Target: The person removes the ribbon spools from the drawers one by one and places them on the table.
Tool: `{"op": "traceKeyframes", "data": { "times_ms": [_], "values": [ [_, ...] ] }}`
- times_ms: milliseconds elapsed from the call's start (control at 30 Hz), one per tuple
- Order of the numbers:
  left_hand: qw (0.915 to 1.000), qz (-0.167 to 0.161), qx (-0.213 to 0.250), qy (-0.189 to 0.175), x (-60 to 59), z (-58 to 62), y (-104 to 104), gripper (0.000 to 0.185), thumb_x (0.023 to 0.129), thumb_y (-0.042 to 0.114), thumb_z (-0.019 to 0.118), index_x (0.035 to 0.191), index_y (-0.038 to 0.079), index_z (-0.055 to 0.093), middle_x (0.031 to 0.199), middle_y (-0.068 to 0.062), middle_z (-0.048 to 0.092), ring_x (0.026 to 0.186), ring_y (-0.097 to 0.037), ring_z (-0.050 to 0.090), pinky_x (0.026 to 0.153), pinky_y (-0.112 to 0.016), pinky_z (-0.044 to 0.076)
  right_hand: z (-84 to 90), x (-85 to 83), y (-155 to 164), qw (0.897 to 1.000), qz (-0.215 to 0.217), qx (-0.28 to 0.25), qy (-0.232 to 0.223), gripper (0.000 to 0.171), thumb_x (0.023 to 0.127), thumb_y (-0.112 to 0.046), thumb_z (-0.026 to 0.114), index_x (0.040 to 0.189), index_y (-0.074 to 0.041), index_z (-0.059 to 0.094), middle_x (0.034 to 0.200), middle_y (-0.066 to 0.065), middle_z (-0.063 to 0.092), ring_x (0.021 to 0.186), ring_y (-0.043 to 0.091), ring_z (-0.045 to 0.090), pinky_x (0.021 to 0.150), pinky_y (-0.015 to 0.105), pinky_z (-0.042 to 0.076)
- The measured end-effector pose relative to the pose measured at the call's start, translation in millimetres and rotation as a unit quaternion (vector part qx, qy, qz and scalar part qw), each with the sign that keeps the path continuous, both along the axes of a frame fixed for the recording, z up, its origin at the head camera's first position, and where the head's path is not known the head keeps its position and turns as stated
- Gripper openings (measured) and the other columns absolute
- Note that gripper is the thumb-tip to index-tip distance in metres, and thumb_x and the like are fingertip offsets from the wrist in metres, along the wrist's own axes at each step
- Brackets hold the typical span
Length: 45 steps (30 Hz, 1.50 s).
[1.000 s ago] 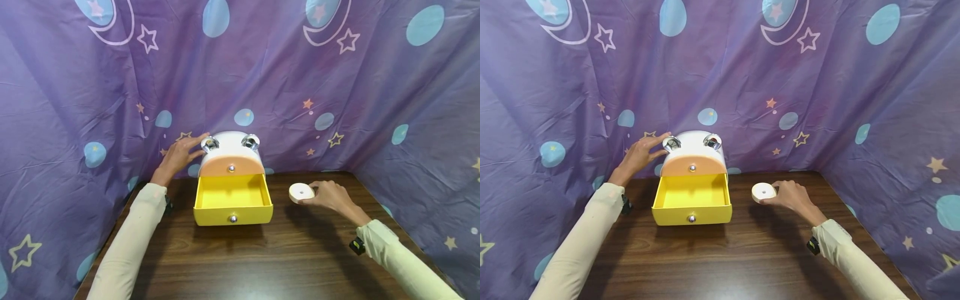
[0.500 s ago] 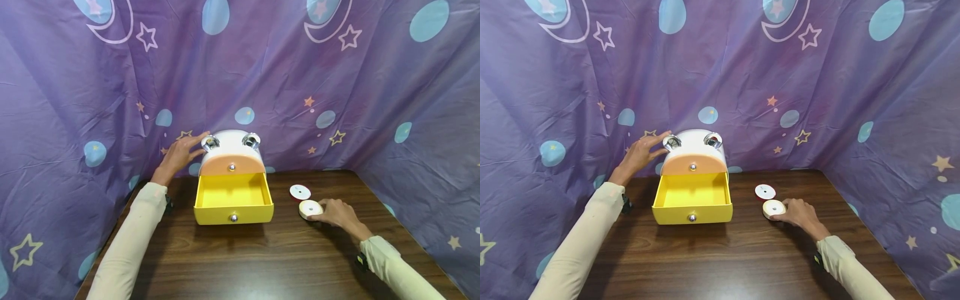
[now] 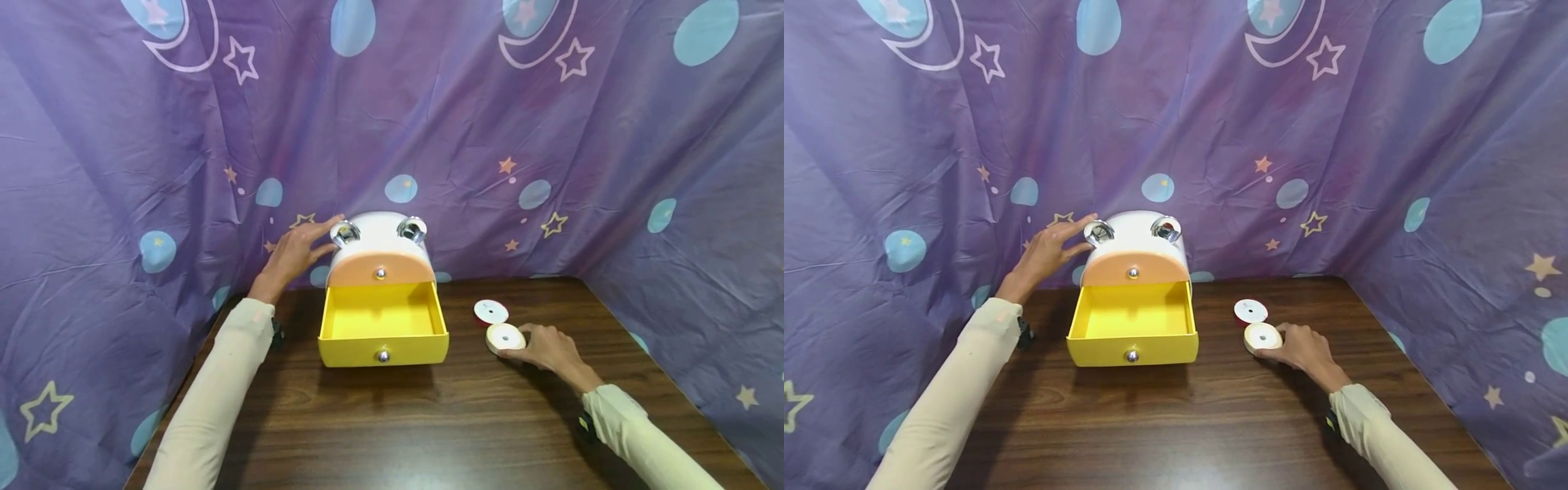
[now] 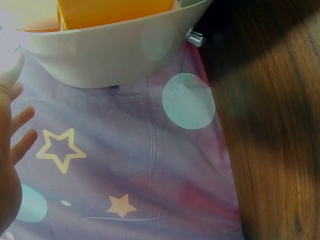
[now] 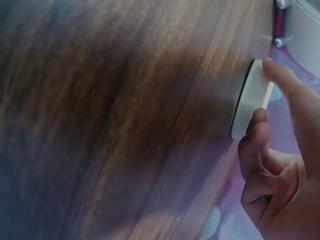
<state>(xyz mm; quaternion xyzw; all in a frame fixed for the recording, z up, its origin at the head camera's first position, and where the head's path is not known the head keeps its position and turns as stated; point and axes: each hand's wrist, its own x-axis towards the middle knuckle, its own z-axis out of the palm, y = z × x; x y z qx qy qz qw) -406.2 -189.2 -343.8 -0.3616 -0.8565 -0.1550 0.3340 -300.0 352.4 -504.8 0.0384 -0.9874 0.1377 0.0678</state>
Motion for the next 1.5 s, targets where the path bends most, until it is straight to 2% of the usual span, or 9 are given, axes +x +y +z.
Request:
{"op": "traceKeyframes", "data": {
  "times_ms": [267, 433, 533, 633, 767, 900, 1200, 1500],
  "values": [
    [1.0000, 0.000, -0.001, 0.006, 0.4, 1.4, 0.0, 0.069, 0.091, 0.023, 0.082, 0.154, 0.024, 0.053, 0.126, -0.011, 0.074, 0.111, -0.033, 0.071, 0.094, -0.049, 0.059, -3.4, 0.6, 0.7, 1.000, 0.000, -0.001, 0.008, 0.099, 0.067, -0.084, 0.076, 0.129, -0.008, 0.069, 0.107, 0.029, 0.073, 0.084, 0.044, 0.070, 0.054, 0.049, 0.051],
    [1.0000, 0.000, 0.000, 0.004, 1.6, 0.9, 0.6, 0.070, 0.091, 0.023, 0.082, 0.154, 0.025, 0.053, 0.126, -0.011, 0.073, 0.111, -0.034, 0.070, 0.092, -0.050, 0.059, -2.6, 1.3, 3.0, 1.000, -0.005, 0.003, 0.010, 0.104, 0.067, -0.086, 0.075, 0.134, -0.006, 0.067, 0.109, 0.028, 0.073, 0.084, 0.041, 0.070, 0.055, 0.049, 0.051],
    [1.0000, -0.002, 0.002, 0.006, 1.8, 0.7, 0.9, 0.070, 0.090, 0.022, 0.083, 0.154, 0.025, 0.053, 0.126, -0.011, 0.073, 0.112, -0.033, 0.071, 0.093, -0.050, 0.059, 0.7, 1.9, 6.2, 1.000, -0.010, 0.006, 0.022, 0.103, 0.068, -0.086, 0.074, 0.134, -0.006, 0.067, 0.112, 0.030, 0.072, 0.086, 0.045, 0.070, 0.056, 0.052, 0.052],
    [0.9999, -0.004, 0.002, 0.010, 1.5, 0.4, 0.8, 0.071, 0.090, 0.021, 0.083, 0.154, 0.024, 0.053, 0.126, -0.011, 0.074, 0.112, -0.033, 0.071, 0.094, -0.049, 0.059, 6.1, 1.4, 9.0, 0.999, -0.008, 0.005, 0.044, 0.098, 0.070, -0.084, 0.074, 0.133, -0.009, 0.069, 0.107, 0.027, 0.074, 0.088, 0.049, 0.070, 0.055, 0.054, 0.052],
    [0.9999, -0.005, 0.005, 0.009, 1.0, -0.3, 0.3, 0.070, 0.090, 0.020, 0.083, 0.153, 0.023, 0.054, 0.127, -0.011, 0.073, 0.113, -0.032, 0.071, 0.094, -0.049, 0.059, 11.9, -1.5, 11.1, 0.997, 0.012, -0.005, 0.074, 0.088, 0.073, -0.078, 0.077, 0.132, -0.013, 0.071, 0.081, 0.006, 0.076, 0.077, 0.036, 0.072, 0.050, 0.049, 0.051],
    [1.0000, -0.003, 0.006, 0.008, 0.8, -0.6, -0.2, 0.070, 0.090, 0.020, 0.083, 0.154, 0.024, 0.054, 0.127, -0.011, 0.073, 0.112, -0.033, 0.071, 0.093, -0.050, 0.059, 16.5, -3.6, 8.7, 0.994, 0.037, -0.016, 0.105, 0.077, 0.077, -0.071, 0.080, 0.131, -0.016, 0.072, 0.070, -0.011, 0.071, 0.070, 0.023, 0.071, 0.049, 0.044, 0.050],
    [1.0000, 0.007, 0.002, -0.003, 2.4, 0.7, 0.4, 0.068, 0.091, 0.022, 0.082, 0.153, 0.023, 0.054, 0.128, -0.011, 0.073, 0.113, -0.033, 0.070, 0.093, -0.051, 0.059, 34.7, -3.5, -18.4, 0.987, 0.068, -0.029, 0.139, 0.065, 0.080, -0.064, 0.081, 0.129, -0.020, 0.074, 0.067, -0.016, 0.069, 0.061, 0.006, 0.062, 0.050, 0.038, 0.050],
    [0.9999, 0.003, 0.008, -0.005, 2.3, 0.4, 0.9, 0.072, 0.089, 0.019, 0.084, 0.154, 0.026, 0.053, 0.129, -0.010, 0.072, 0.115, -0.033, 0.070, 0.094, -0.052, 0.058, 58.1, -0.8, -54.8, 0.977, 0.107, -0.021, 0.182, 0.058, 0.081, -0.059, 0.083, 0.127, -0.023, 0.076, 0.063, -0.017, 0.065, 0.051, 0.004, 0.053, 0.045, 0.033, 0.046]
  ]
}}
